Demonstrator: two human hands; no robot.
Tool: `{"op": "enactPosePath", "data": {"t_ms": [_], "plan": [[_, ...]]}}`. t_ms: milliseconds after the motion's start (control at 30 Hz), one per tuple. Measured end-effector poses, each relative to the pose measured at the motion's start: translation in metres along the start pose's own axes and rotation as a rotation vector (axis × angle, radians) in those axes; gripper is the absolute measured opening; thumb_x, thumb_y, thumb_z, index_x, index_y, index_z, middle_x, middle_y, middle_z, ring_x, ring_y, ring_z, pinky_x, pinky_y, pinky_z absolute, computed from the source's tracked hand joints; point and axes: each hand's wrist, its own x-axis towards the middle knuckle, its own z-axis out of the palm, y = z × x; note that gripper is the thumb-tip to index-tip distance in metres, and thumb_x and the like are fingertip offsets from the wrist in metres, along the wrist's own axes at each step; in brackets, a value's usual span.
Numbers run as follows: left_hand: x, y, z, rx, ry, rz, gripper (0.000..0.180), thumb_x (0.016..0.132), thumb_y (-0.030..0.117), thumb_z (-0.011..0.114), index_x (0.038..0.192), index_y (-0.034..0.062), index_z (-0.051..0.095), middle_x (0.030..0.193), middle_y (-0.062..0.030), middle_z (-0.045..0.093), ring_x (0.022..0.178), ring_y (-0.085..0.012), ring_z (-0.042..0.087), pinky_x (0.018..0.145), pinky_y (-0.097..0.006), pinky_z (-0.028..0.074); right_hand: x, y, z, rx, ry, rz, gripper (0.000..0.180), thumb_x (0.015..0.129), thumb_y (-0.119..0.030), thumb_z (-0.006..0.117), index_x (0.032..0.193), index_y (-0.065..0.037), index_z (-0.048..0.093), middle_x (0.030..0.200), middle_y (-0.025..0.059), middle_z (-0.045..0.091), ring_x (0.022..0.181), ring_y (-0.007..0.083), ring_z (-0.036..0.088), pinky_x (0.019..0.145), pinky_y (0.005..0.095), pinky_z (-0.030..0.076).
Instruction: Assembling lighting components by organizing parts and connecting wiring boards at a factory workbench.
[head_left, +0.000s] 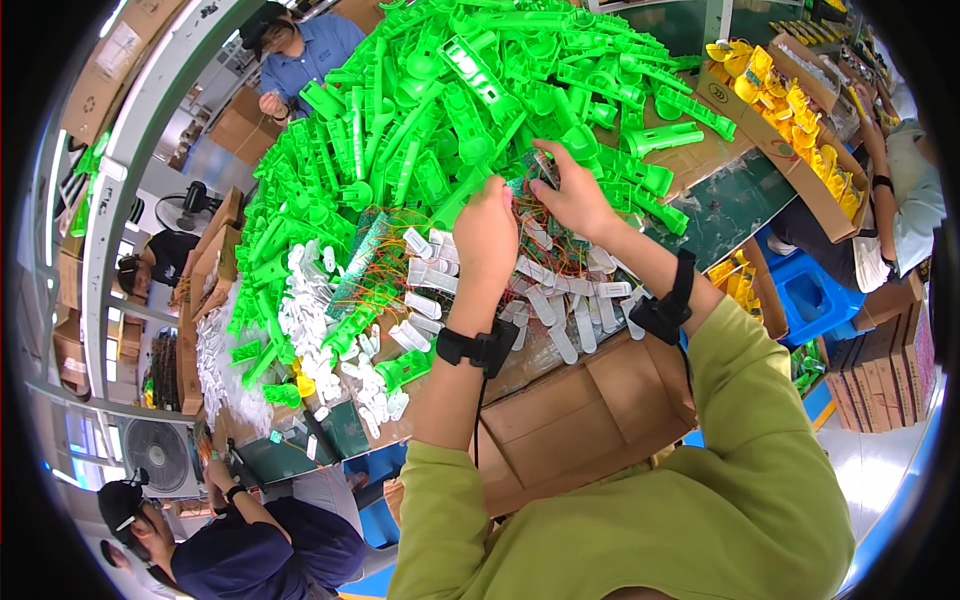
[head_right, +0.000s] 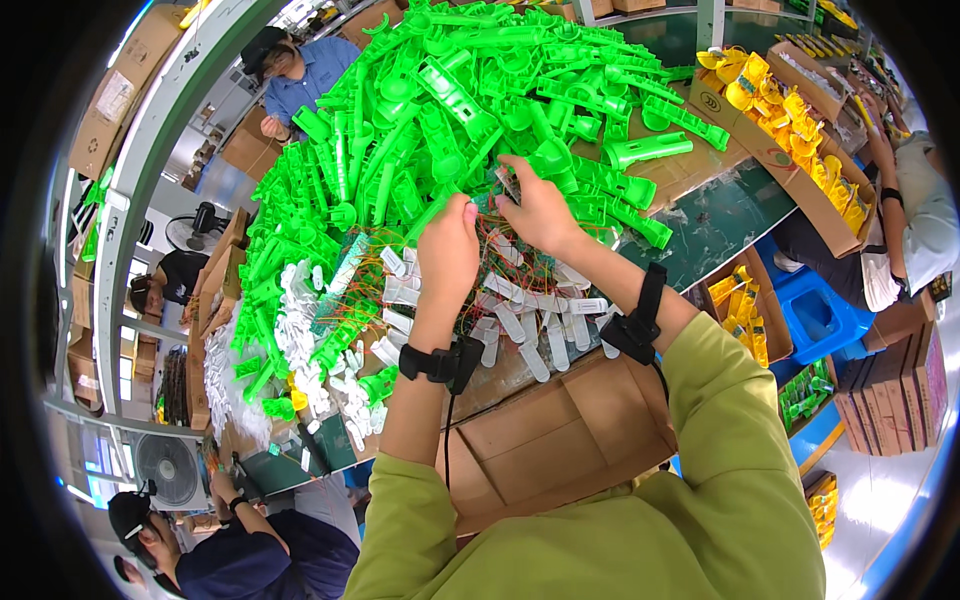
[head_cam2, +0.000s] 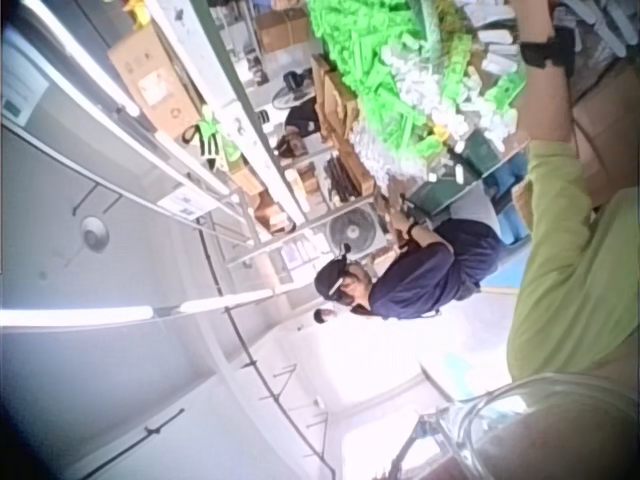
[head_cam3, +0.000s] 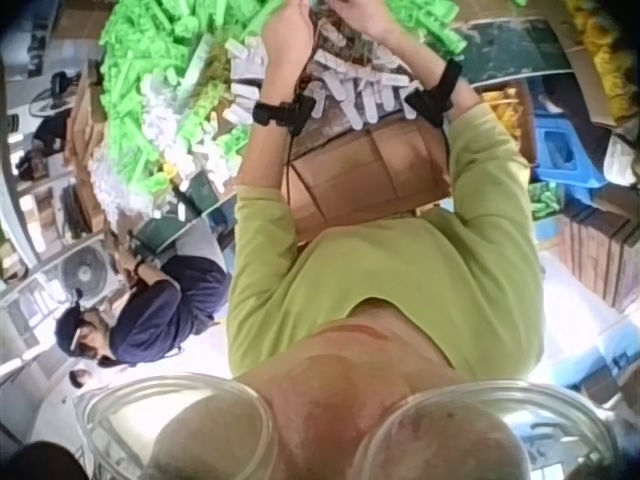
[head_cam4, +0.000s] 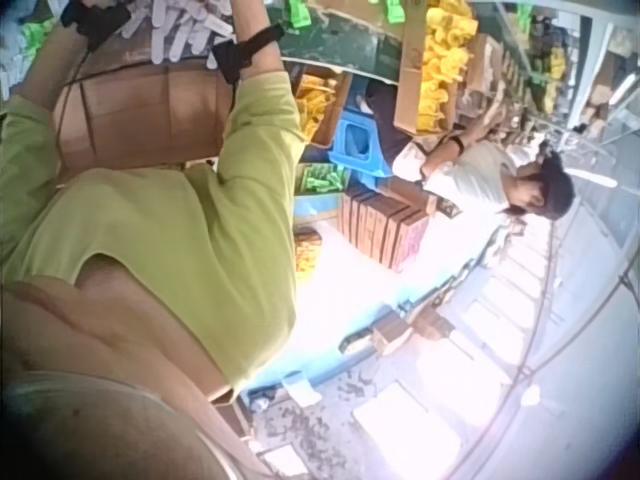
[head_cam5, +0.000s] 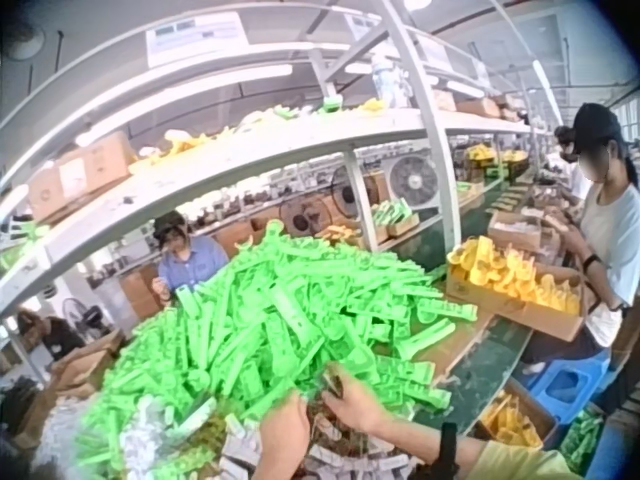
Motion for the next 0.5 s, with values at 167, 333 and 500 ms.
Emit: {"op": "enactPosePath", "data": {"t_ms": [167, 333, 500], "plan": [[-0.001, 0.008, 0.007, 0.082, 0.017, -0.056, 0.017, 0.085, 0.019, 0.046, 0.087, 0.0042, 0.052, 0.070, -0.0180, 0.058, 0.066, -0.0361, 0.056, 0.056, -0.044, 0.043, -0.002, -0.003, -0.002, -0.056, 0.025, -0.074, 0.049, 0.074, -0.011, 0.055, 0.119, -0.009, 0.034, 0.077, 0.0221, 0.057, 0.069, 0.0380, 0.056, 0.065, 0.0425, 0.044], [0.004, 0.013, 0.012, 0.165, -0.035, -0.128, 0.017, 0.084, 0.020, 0.047, 0.086, 0.0041, 0.052, 0.068, -0.0186, 0.058, 0.067, -0.0360, 0.057, 0.057, -0.044, 0.044, -0.003, -0.008, -0.002, -0.092, 0.019, -0.058, 0.050, 0.073, -0.010, 0.056, 0.118, -0.009, 0.035, 0.077, 0.0226, 0.057, 0.071, 0.0404, 0.055, 0.064, 0.0450, 0.044], [0.009, 0.015, -0.004, 0.095, -0.149, -0.137, 0.019, 0.082, 0.023, 0.049, 0.089, 0.0051, 0.052, 0.070, -0.0185, 0.059, 0.068, -0.0369, 0.057, 0.060, -0.044, 0.045, 0.000, -0.013, -0.017, -0.003, -0.119, -0.016, 0.053, 0.073, -0.008, 0.054, 0.122, -0.010, 0.032, 0.075, 0.0171, 0.058, 0.062, 0.0278, 0.056, 0.058, 0.0381, 0.045]]}}
